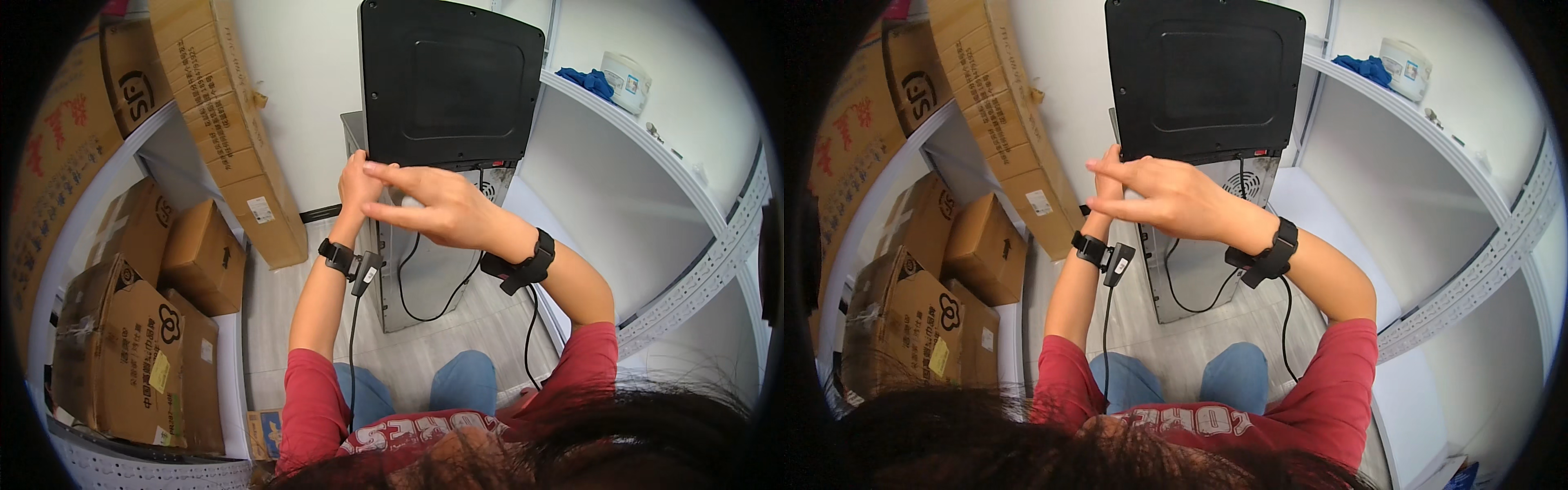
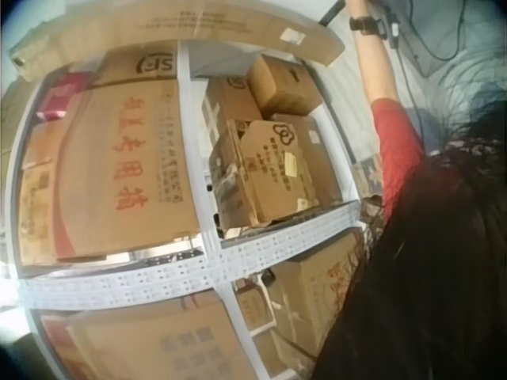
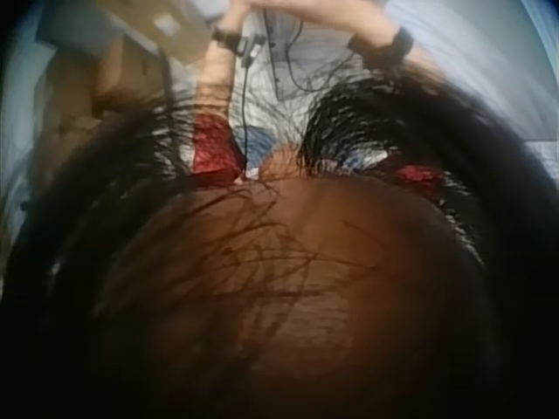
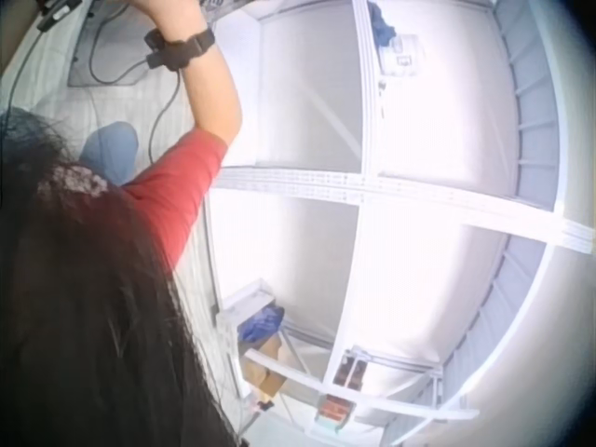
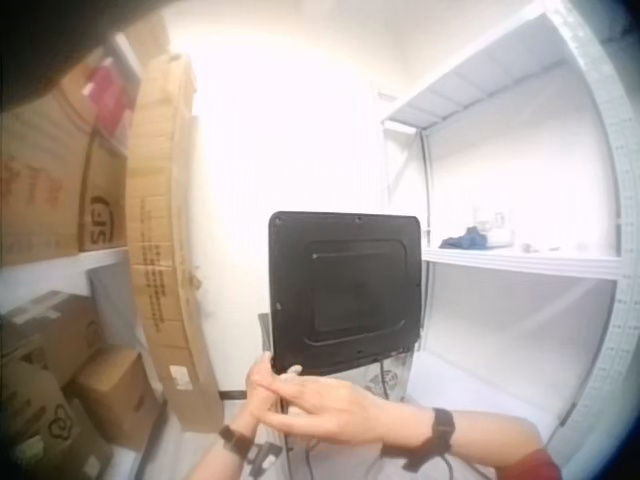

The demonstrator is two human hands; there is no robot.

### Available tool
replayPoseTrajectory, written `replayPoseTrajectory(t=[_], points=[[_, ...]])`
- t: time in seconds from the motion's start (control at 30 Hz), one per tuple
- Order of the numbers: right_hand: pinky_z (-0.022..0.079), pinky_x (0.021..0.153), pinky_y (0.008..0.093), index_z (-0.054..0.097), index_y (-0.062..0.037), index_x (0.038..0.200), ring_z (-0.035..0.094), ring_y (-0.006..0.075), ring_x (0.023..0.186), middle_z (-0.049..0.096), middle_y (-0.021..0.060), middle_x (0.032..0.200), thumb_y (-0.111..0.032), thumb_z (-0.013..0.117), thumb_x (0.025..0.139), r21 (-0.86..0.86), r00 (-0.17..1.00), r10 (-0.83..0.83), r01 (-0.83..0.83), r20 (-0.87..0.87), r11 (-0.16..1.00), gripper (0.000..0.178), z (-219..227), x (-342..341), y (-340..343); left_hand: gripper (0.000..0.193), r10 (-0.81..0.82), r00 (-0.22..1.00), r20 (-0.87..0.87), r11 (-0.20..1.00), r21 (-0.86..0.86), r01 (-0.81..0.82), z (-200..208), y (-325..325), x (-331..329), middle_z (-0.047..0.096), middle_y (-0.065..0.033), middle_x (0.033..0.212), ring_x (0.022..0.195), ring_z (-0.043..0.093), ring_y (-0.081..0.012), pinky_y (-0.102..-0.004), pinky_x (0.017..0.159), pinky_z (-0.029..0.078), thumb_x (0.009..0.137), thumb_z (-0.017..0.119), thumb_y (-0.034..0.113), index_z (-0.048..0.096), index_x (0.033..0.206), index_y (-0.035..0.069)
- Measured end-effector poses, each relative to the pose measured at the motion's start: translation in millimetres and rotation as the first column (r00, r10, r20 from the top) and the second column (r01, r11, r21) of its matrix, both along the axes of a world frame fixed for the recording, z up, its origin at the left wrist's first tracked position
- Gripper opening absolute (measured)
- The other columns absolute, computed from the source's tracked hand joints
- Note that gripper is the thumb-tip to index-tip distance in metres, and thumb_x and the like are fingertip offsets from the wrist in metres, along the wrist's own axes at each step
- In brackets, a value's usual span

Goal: The person uses a power screwdriver to remove screws from the back panel of a black electronic device. They then place the screws on a nearby shelf and continue to remove additional screws from different locations on the device.

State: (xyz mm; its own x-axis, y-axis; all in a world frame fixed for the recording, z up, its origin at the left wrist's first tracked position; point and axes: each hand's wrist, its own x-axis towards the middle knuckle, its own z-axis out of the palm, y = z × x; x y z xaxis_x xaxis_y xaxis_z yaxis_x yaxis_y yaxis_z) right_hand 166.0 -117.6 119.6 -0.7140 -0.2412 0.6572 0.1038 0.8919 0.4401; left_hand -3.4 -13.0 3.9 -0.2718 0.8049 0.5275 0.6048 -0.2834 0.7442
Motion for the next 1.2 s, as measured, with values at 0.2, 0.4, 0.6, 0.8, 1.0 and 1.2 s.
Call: replayPoseTrajectory(t=[0.2,0.4,0.6,0.8,1.0,1.2], points=[[0.053,0.067,0.0314,0.063,-0.0086,0.105,0.064,0.0247,0.081,0.062,0.0112,0.100,-0.021,0.071,0.073,-0.032,0.965,-0.244,0.242,-0.097,0.970,0.036,-5,2,-3,0.027,-0.014,0.996,-0.084,0.995,0.094,0.022,-1,-3,5,0.060,-0.0165,0.093,0.087,0.058,-0.0374,-0.0435,0.071,0.047,0.074,0.062,0.018,0.053,0.095,0.003],[0.052,0.081,0.0380,0.055,-0.0087,0.118,0.060,0.0324,0.098,0.057,0.0161,0.112,-0.003,0.065,0.070,-0.109,0.988,-0.034,0.051,0.153,0.993,0.049,2,8,-3,0.038,-0.007,0.993,-0.117,0.998,0.057,0.014,6,-10,9,0.060,-0.0172,0.093,0.086,0.058,-0.0380,-0.0457,0.070,0.046,0.075,0.066,0.032,0.053,0.093,0.001],[0.046,0.051,0.0286,0.064,-0.0063,0.098,0.057,0.0198,0.061,0.058,0.0058,0.072,-0.035,0.070,0.076,0.053,0.935,-0.268,0.287,-0.233,0.956,0.037,1,-7,2,0.036,0.052,0.982,-0.180,0.997,0.064,-0.040,-1,0,1,0.061,-0.0161,0.095,0.088,0.059,-0.0362,-0.0428,0.072,0.048,0.072,0.067,0.028,0.055,0.094,0.002],[0.049,0.062,0.0310,0.060,-0.0066,0.102,0.058,0.0222,0.071,0.059,0.0072,0.084,-0.021,0.072,0.070,-0.024,0.999,-0.037,0.037,-0.034,0.999,0.038,16,-8,2,0.034,-0.048,0.994,-0.101,0.984,0.168,0.064,-11,9,-10,0.060,-0.0160,0.091,0.086,0.059,-0.0356,-0.0423,0.071,0.048,0.071,0.067,0.027,0.055,0.091,0.003],[0.047,0.052,0.0284,0.062,-0.0061,0.088,0.058,0.0199,0.063,0.058,0.0039,0.075,-0.031,0.074,0.071,-0.077,0.918,-0.375,0.368,-0.131,0.927,0.032,4,10,1,0.041,0.066,0.985,-0.162,0.998,0.006,-0.066,10,-8,5,0.060,-0.0166,0.092,0.086,0.059,-0.0360,-0.0424,0.071,0.048,0.070,0.072,0.031,0.054,0.092,0.001],[0.049,0.072,0.0345,0.057,-0.0065,0.098,0.059,0.0261,0.089,0.052,0.0131,0.117,-0.006,0.069,0.063,-0.227,0.998,-0.070,0.068,-0.003,0.971,0.037,17,15,-8,0.037,0.047,0.995,-0.090,0.996,0.074,-0.040,6,-6,-1,0.060,-0.0160,0.092,0.086,0.059,-0.0363,-0.0436,0.071,0.047,0.071,0.071,0.027,0.054,0.092,0.002]])
